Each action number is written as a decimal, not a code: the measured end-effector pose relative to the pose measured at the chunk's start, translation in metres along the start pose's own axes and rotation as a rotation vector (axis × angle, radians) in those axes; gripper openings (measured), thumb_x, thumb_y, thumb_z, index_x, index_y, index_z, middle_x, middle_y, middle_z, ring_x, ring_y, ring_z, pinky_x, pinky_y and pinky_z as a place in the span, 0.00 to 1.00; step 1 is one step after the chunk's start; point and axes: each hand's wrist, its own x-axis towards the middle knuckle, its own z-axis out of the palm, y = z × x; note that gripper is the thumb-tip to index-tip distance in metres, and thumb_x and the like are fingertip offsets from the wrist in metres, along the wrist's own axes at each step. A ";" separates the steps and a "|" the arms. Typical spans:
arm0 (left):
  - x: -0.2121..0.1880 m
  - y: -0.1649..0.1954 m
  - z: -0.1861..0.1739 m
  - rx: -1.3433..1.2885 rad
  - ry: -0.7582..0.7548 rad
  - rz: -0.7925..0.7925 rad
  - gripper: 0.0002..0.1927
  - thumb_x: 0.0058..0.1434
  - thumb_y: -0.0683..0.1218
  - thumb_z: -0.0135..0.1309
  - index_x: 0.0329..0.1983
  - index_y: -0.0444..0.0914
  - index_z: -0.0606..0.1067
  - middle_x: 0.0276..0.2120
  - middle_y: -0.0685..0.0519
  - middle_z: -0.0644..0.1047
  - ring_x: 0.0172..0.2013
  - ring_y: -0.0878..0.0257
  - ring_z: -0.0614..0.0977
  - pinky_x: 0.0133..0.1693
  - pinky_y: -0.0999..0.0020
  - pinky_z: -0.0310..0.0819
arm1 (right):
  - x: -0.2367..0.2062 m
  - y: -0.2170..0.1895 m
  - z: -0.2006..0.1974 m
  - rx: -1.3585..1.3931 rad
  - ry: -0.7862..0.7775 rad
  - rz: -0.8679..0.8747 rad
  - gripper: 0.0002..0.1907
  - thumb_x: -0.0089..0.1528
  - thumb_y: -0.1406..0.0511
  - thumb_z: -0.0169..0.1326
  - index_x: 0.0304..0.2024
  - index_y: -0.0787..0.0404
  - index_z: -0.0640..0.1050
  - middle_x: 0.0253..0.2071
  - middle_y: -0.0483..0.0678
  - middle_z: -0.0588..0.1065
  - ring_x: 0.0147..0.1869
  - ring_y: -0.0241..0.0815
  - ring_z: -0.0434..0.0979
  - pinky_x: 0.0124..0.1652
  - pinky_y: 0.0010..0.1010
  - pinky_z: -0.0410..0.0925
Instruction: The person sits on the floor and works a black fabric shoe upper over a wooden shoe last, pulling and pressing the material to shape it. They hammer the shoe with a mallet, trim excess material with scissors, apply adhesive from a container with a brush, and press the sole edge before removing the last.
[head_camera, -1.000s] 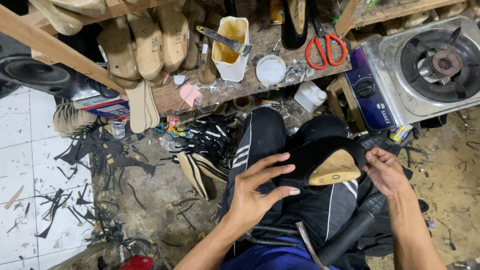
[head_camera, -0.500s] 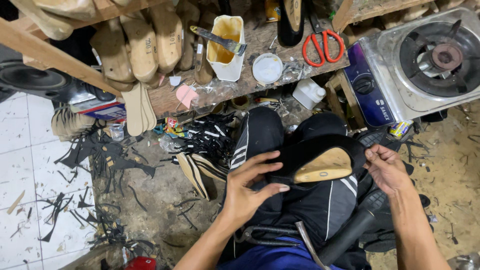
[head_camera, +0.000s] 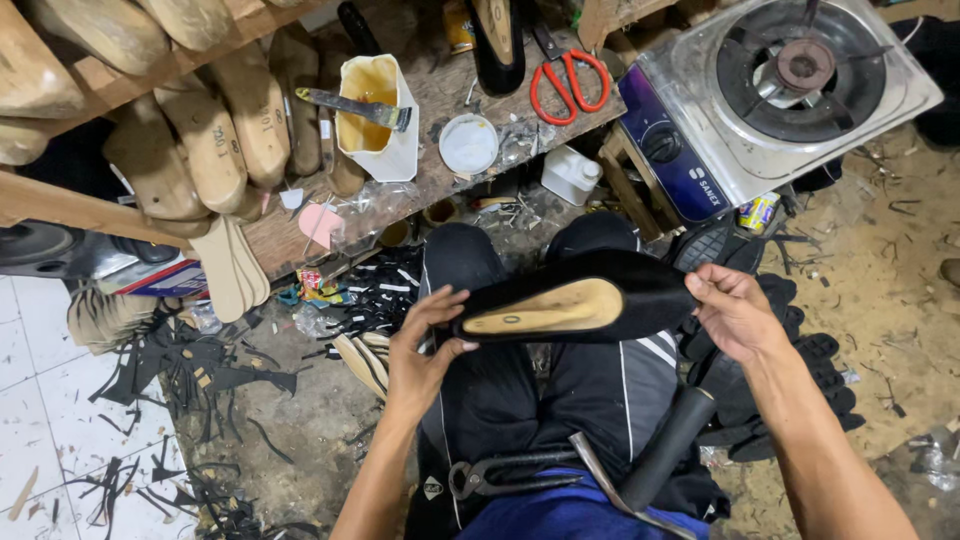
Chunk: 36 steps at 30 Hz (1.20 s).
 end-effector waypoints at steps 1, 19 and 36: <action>0.002 0.006 0.000 0.174 0.030 0.038 0.22 0.54 0.35 0.67 0.52 0.34 0.75 0.66 0.42 0.74 0.64 0.50 0.79 0.64 0.56 0.77 | -0.002 -0.002 0.003 -0.018 0.020 0.006 0.04 0.65 0.68 0.59 0.35 0.60 0.78 0.32 0.42 0.77 0.33 0.31 0.75 0.36 0.24 0.69; 0.022 0.093 0.152 0.890 -0.175 0.748 0.27 0.64 0.43 0.52 0.67 0.36 0.70 0.62 0.46 0.73 0.67 0.51 0.71 0.72 0.43 0.55 | -0.098 -0.077 0.123 0.110 0.252 0.231 0.10 0.67 0.65 0.51 0.43 0.64 0.80 0.44 0.47 0.80 0.49 0.38 0.77 0.53 0.34 0.70; 0.112 0.112 0.031 -0.145 0.112 0.240 0.23 0.64 0.40 0.61 0.60 0.29 0.73 0.47 0.51 0.81 0.48 0.68 0.79 0.52 0.72 0.75 | -0.109 0.141 0.171 -1.389 -0.770 -0.372 0.15 0.63 0.66 0.47 0.52 0.61 0.75 0.51 0.56 0.73 0.57 0.54 0.74 0.53 0.38 0.70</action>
